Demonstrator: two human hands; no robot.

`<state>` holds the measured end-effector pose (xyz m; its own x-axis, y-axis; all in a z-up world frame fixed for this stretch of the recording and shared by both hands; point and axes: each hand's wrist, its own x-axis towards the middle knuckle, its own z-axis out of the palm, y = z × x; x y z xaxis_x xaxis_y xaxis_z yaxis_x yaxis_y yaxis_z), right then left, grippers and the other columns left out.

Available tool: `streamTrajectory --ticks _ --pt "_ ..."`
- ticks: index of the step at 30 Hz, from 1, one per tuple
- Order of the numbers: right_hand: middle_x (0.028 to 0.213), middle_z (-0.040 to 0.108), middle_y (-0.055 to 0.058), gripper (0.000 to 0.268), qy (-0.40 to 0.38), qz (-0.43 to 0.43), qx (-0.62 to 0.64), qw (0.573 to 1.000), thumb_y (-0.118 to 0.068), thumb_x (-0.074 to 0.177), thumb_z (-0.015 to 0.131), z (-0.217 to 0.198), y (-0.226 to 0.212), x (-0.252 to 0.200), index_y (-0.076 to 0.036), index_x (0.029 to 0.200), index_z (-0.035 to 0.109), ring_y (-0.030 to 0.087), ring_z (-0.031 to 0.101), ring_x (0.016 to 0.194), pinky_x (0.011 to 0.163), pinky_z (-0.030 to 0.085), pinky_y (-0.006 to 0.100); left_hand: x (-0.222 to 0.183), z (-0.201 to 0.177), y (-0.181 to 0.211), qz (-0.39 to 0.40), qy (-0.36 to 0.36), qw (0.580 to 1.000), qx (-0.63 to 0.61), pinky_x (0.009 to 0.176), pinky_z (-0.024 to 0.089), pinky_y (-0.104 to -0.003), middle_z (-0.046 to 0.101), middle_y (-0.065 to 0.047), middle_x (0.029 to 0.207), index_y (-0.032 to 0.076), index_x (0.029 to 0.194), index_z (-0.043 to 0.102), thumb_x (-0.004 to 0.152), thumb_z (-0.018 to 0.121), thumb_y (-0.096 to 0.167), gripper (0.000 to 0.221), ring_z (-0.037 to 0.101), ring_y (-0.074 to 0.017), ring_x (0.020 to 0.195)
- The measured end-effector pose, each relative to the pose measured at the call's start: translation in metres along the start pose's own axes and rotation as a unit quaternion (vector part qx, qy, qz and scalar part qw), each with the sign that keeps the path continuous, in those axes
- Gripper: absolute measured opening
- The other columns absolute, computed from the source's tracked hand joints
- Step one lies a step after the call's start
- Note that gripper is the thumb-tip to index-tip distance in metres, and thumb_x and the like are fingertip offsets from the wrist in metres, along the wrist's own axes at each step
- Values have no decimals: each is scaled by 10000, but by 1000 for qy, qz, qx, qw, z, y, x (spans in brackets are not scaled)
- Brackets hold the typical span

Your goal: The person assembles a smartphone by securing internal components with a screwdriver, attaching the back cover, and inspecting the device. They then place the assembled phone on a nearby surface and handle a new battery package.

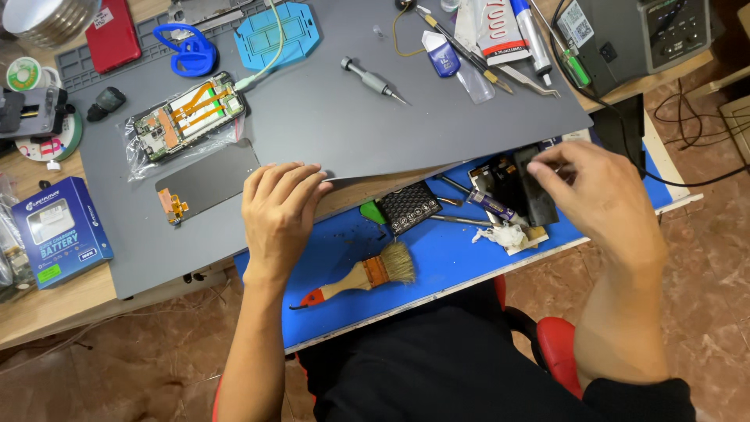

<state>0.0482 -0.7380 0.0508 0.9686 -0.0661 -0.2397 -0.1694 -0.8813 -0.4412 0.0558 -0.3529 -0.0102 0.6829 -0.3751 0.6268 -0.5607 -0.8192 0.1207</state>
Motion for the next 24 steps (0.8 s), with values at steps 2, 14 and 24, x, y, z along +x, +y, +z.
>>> streamTrajectory --ticks 2,14,24 --pt "1137 768 52 289 -50 45 -51 996 -328 1049 610 -1 3 -1 -100 1161 747 277 693 984 854 503 457 -2 0 2 -7 -6 1000 -25 952 477 -403 786 -25 1079 100 1034 768 1018 810 128 52 711 -231 995" --pt "1114 652 104 284 18 -67 -108 992 -311 1036 673 58 27 -6 -106 1219 745 316 626 1117 862 557 483 -13 -4 6 -49 -72 988 -127 1066 470 -533 715 -91 1208 76 1109 725 955 843 249 260 645 -303 1138" --pt "1067 677 1 237 2 -107 -243 964 -367 1031 657 91 44 -6 -256 1200 783 205 668 1098 952 564 322 -19 4 1 -111 -88 978 -152 1174 413 -524 716 -65 1208 130 1170 752 859 900 309 388 638 -308 1211"
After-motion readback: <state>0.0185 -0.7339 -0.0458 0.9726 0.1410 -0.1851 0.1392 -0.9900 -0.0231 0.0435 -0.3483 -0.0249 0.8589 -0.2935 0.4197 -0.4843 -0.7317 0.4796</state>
